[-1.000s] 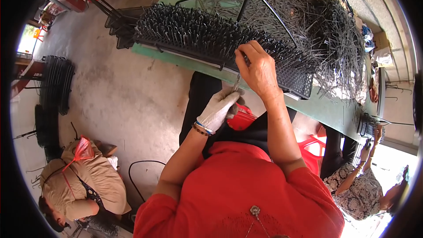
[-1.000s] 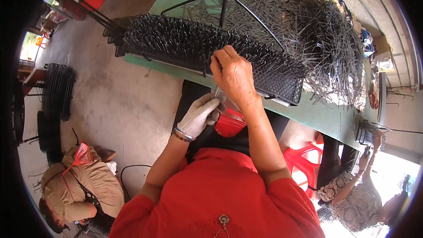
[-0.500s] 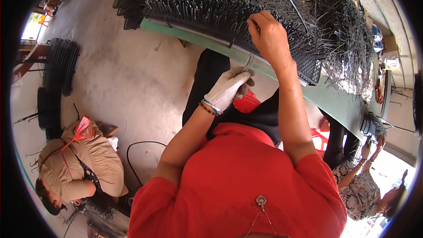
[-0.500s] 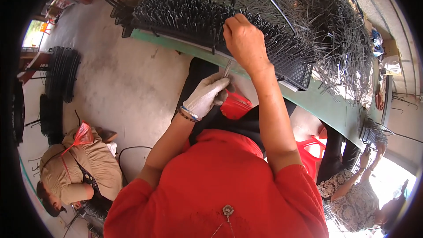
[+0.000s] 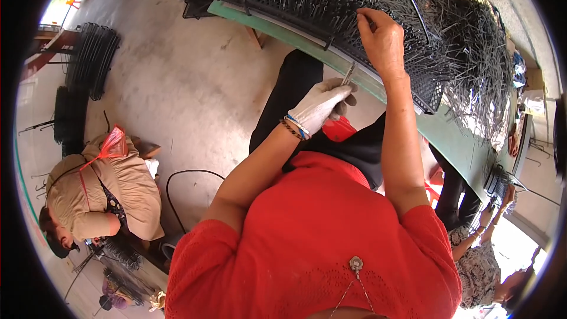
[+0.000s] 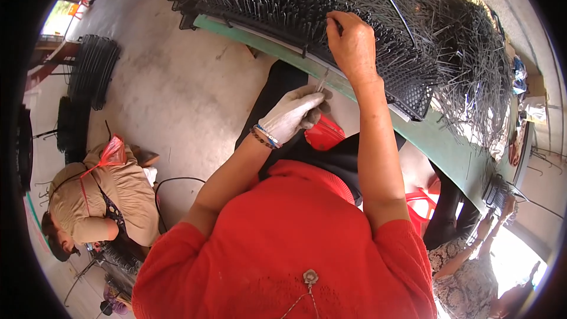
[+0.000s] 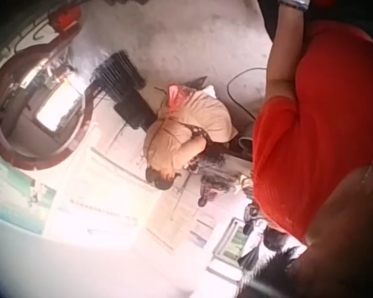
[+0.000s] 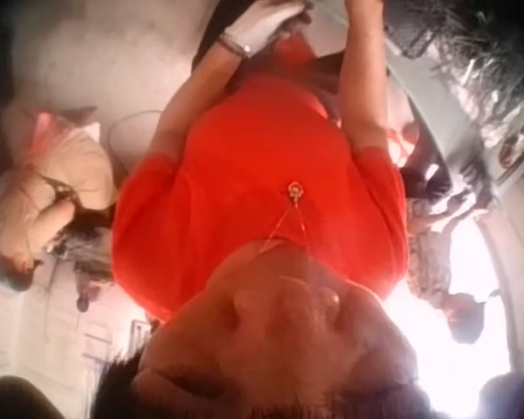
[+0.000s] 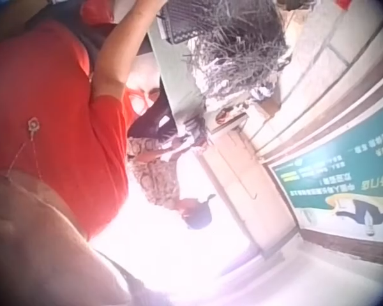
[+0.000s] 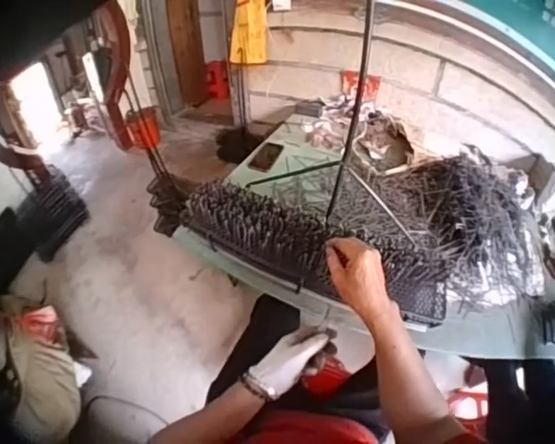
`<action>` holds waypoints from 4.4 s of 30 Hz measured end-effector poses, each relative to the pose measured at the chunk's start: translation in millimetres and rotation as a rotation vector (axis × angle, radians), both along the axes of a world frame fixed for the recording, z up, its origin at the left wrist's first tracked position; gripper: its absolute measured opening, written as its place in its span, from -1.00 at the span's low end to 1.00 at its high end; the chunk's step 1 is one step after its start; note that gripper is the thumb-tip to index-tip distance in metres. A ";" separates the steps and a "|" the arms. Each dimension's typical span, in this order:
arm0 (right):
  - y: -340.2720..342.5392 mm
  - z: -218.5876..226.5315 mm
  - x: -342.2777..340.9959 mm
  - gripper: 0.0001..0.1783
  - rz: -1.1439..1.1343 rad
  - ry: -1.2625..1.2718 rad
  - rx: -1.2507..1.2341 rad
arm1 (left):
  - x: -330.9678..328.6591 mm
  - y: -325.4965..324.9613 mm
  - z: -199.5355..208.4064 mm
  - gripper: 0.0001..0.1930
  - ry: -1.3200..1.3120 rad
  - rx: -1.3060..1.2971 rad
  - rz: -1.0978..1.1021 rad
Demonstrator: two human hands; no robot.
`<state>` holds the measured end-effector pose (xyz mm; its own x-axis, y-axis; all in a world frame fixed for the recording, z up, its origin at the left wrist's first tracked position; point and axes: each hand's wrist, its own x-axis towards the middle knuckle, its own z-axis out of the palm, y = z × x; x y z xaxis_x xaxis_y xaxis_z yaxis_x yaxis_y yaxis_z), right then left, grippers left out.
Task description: Inserting metal pins into an assembly rack.
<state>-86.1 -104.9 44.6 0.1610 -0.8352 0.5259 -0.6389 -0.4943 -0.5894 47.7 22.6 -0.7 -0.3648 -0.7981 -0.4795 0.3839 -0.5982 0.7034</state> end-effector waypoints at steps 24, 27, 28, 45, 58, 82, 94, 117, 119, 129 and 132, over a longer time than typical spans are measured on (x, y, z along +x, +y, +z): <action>11.5 -1.9 2.8 -0.88 -0.006 -0.094 -0.055 | -0.4 -4.4 -6.7 -0.77 0.021 0.033 0.008; 14.9 -7.3 -0.7 -0.88 0.014 -0.084 -0.072 | -1.1 -6.6 -7.0 -0.76 0.028 0.027 -0.009; 13.2 -13.3 -2.9 -0.86 0.032 -0.072 -0.072 | -1.7 -8.0 -6.5 -0.76 0.027 0.025 -0.014; 42.9 1.6 -29.2 -0.83 0.142 -0.232 0.417 | -8.4 -23.8 12.7 -0.75 -0.004 -0.124 -0.032; 29.8 5.2 -26.8 -0.71 -0.106 -0.476 0.566 | -3.1 -28.1 18.3 -0.71 -0.162 -0.153 -0.132; 9.1 -3.7 -5.2 -0.86 -0.254 -0.375 -0.004 | 6.7 -22.0 -3.7 -0.66 -0.208 -0.101 -0.142; 9.2 -1.2 -9.6 -0.88 -0.137 -0.146 -0.176 | 6.9 -23.3 0.4 -0.67 -0.229 -0.124 -0.152; -10.1 7.1 -21.0 -0.86 0.147 -0.047 -0.237 | 5.4 -21.9 0.3 -0.70 -0.237 -0.091 -0.144; -11.6 8.9 -19.3 -0.87 0.198 -0.044 -0.272 | 4.8 -21.7 1.2 -0.70 -0.236 -0.083 -0.142; 6.7 -7.5 -12.7 -0.82 0.053 0.018 -0.164 | 5.5 -23.2 -1.4 -0.70 -0.215 -0.090 -0.131; 7.8 -10.0 -12.8 -0.82 0.011 -0.014 -0.151 | 4.3 -24.2 -1.7 -0.70 -0.221 -0.088 -0.137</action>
